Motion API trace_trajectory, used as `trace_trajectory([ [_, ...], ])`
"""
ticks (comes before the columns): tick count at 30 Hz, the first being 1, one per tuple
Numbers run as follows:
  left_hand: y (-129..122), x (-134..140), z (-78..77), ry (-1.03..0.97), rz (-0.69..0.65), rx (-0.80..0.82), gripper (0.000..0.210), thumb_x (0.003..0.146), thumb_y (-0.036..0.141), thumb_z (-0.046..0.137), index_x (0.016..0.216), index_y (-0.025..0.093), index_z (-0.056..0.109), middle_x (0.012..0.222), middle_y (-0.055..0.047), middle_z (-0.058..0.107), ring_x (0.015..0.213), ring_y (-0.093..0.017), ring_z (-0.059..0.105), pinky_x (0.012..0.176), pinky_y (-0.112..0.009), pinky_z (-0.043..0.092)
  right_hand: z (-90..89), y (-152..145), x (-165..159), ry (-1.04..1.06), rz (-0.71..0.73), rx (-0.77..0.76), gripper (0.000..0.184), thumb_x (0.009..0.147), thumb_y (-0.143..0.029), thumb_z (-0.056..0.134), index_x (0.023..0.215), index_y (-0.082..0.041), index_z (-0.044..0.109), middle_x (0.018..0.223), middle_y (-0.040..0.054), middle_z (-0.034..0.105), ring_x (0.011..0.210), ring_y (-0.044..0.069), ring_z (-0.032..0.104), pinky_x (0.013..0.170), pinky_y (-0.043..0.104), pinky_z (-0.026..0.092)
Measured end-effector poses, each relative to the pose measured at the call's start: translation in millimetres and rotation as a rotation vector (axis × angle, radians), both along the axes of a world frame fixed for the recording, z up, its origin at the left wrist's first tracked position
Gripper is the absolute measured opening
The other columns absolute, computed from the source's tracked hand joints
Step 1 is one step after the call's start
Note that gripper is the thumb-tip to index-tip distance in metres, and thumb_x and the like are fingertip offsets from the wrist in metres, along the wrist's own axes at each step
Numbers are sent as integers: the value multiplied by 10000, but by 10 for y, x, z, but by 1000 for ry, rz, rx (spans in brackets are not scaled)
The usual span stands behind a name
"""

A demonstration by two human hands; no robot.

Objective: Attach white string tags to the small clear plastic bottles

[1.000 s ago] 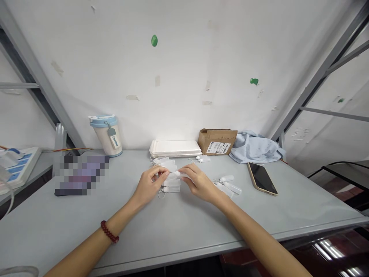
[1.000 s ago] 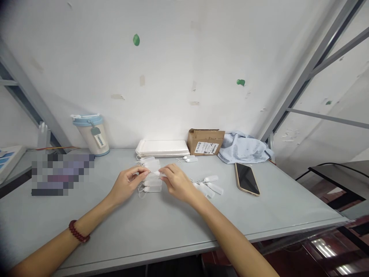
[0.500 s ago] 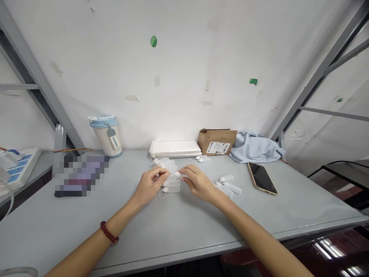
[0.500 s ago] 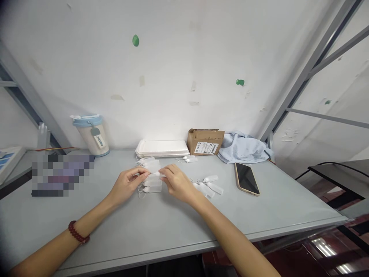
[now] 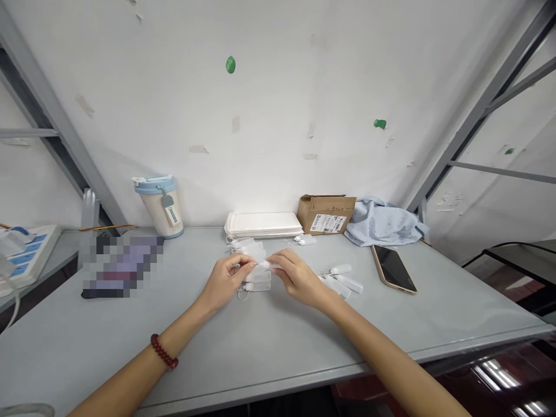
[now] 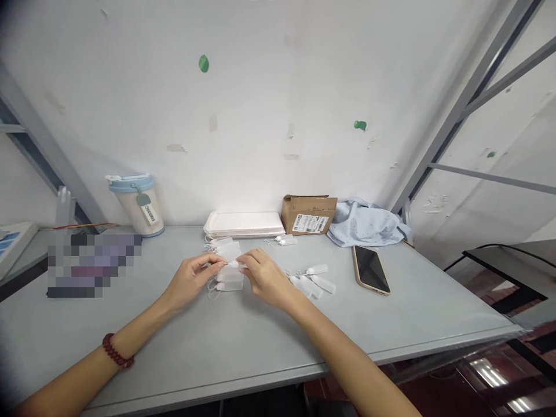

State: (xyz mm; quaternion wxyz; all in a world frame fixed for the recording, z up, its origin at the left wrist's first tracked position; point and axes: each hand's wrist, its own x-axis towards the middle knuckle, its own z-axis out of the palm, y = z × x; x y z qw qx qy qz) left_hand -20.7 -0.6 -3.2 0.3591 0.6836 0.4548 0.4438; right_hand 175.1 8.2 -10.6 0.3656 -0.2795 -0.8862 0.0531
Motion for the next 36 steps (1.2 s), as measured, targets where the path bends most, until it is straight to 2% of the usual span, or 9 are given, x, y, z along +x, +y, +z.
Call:
trace_trajectory([
  [19, -12, -1, 31, -105, -8, -62, 220, 758, 360, 551, 712, 163, 639, 626, 5, 508, 584, -118, 432, 544, -236, 367, 18, -6, 9, 1, -20, 7, 231, 880, -104, 408, 1085, -175, 490, 968, 114, 582, 890, 215, 517, 739, 368, 481],
  [36, -21, 1, 35, -138, 0, -93, 211, 743, 353, 559, 707, 165, 649, 638, 2, 543, 579, -119, 454, 542, -244, 375, 5, -6, 12, -4, -24, -16, 245, 884, -116, 404, 1103, -190, 487, 974, 108, 582, 897, 215, 526, 733, 366, 485],
])
